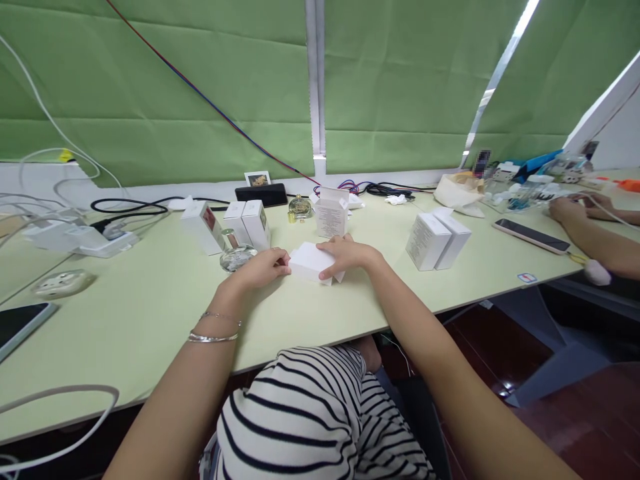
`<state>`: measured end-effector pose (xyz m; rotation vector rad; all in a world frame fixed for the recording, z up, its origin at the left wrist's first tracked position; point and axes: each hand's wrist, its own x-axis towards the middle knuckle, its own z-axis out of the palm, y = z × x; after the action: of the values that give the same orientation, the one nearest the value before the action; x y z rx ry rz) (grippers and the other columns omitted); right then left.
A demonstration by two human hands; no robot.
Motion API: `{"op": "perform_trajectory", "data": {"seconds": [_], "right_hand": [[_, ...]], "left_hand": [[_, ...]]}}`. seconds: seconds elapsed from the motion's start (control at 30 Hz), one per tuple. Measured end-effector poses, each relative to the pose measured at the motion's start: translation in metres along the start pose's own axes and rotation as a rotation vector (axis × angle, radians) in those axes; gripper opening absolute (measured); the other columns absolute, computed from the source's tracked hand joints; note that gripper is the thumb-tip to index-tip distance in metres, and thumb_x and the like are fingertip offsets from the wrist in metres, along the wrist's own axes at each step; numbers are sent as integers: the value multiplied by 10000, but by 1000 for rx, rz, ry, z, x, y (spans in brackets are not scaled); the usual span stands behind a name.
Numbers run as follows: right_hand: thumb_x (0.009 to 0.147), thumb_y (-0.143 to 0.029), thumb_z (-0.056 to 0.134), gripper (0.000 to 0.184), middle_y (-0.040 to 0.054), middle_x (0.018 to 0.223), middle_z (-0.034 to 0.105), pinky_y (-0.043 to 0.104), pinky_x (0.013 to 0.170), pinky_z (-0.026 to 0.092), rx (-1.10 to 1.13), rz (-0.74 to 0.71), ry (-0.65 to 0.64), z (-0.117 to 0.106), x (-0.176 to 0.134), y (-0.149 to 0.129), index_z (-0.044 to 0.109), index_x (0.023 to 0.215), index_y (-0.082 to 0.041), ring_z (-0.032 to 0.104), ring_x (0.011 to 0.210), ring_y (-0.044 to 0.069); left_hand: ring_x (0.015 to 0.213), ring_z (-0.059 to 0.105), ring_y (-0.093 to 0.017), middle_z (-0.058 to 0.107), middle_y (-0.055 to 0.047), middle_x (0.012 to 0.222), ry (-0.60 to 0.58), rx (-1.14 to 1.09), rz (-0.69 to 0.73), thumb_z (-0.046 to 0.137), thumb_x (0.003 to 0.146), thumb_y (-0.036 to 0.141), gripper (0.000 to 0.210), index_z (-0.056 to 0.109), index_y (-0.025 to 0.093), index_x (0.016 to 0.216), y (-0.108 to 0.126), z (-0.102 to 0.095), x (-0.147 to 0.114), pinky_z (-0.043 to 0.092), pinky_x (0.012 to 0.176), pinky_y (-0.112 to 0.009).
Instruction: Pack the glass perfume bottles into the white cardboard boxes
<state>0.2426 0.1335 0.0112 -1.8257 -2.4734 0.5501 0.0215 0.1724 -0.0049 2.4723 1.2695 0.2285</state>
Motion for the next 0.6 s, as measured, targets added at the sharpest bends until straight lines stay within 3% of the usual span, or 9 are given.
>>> {"op": "perform_trajectory", "data": {"seconds": [0.23,0.47,0.6], "right_hand": [[560,-632,640,914,137,1268,419,461,890,388,-5,7,-1,1,0,2,339,1332,-245,332,1196,381],[580,-540,660,785,129,1168,528,351,834,428,27,-105,25,0,4,2,427,1229,-164,507,1052,291],[589,-519,656,696,127,1134,538,359,805,445,20,-77,25,1,4,1,477,1166,-172,507,1034,293]], "left_hand": [[763,562,-200,609,-39,832,16,22,-1,461,727,375,186,516,198,726,2,1,0,407,656,-278],[770,569,-207,620,-40,848,38,27,-23,475,725,359,166,524,202,742,5,1,-1,415,668,-287],[779,573,-208,627,-38,851,51,30,-37,476,735,352,162,529,200,755,5,2,-1,420,674,-290]]}}
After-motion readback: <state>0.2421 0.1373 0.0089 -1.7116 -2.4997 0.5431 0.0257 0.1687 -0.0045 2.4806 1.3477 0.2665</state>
